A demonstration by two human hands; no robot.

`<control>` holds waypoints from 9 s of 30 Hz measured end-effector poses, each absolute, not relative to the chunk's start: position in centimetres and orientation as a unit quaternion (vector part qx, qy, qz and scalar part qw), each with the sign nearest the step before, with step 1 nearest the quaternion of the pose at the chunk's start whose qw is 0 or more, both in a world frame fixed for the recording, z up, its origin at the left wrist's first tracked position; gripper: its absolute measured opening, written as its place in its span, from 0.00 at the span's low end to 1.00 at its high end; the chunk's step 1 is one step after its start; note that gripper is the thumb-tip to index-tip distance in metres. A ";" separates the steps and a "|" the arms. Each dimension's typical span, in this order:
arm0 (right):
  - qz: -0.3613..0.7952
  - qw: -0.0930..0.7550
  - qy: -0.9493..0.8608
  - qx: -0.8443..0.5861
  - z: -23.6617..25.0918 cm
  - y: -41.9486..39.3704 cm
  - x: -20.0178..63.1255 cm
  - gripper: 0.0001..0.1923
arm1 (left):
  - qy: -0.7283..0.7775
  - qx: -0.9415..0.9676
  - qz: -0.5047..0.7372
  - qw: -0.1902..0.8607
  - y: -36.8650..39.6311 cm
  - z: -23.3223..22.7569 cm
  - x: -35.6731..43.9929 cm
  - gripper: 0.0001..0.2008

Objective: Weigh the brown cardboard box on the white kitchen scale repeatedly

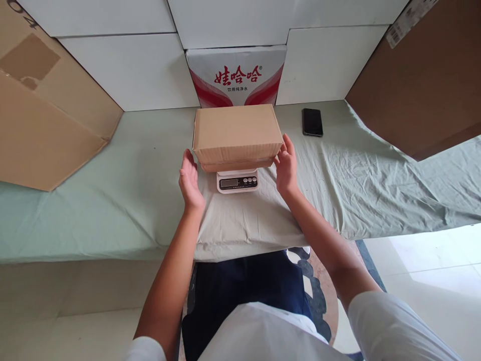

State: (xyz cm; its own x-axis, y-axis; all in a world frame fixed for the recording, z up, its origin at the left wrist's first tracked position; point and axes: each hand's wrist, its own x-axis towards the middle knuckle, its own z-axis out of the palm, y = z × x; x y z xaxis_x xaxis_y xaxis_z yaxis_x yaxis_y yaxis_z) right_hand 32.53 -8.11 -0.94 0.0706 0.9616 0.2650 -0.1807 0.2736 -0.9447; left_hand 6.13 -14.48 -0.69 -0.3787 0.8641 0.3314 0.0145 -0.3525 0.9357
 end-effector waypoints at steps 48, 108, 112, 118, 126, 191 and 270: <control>0.501 0.619 -0.454 -0.400 0.6 -8.5 32.0 0.31 | 0.478 0.433 0.687 0.334 -13.6 -1.4 5.7 0.42; 0.443 0.653 -0.474 -0.391 -3.0 -3.5 31.8 0.25 | 0.480 0.484 0.671 0.291 -11.4 -2.2 5.3 0.46; 0.455 0.654 -0.476 -0.374 -3.0 -3.9 31.9 0.26 | 0.478 0.495 0.663 0.295 -11.6 -2.1 5.4 0.45; 0.444 0.664 -0.482 -0.361 -2.7 -4.2 31.8 0.27 | 0.489 0.486 0.661 0.295 -11.8 -2.3 5.3 0.46; 0.453 0.652 -0.479 -0.375 -2.6 -4.4 31.8 0.30 | 0.496 0.479 0.661 0.297 -11.6 -2.2 5.4 0.48; 0.427 0.662 -0.507 -0.351 0.7 -7.4 31.8 0.27 | 0.495 0.464 0.680 0.277 -13.7 -1.3 5.7 0.43; 0.437 0.606 -0.542 -0.384 -2.6 5.8 29.3 0.34 | 0.502 0.368 0.637 0.455 0.2 -0.8 3.6 0.39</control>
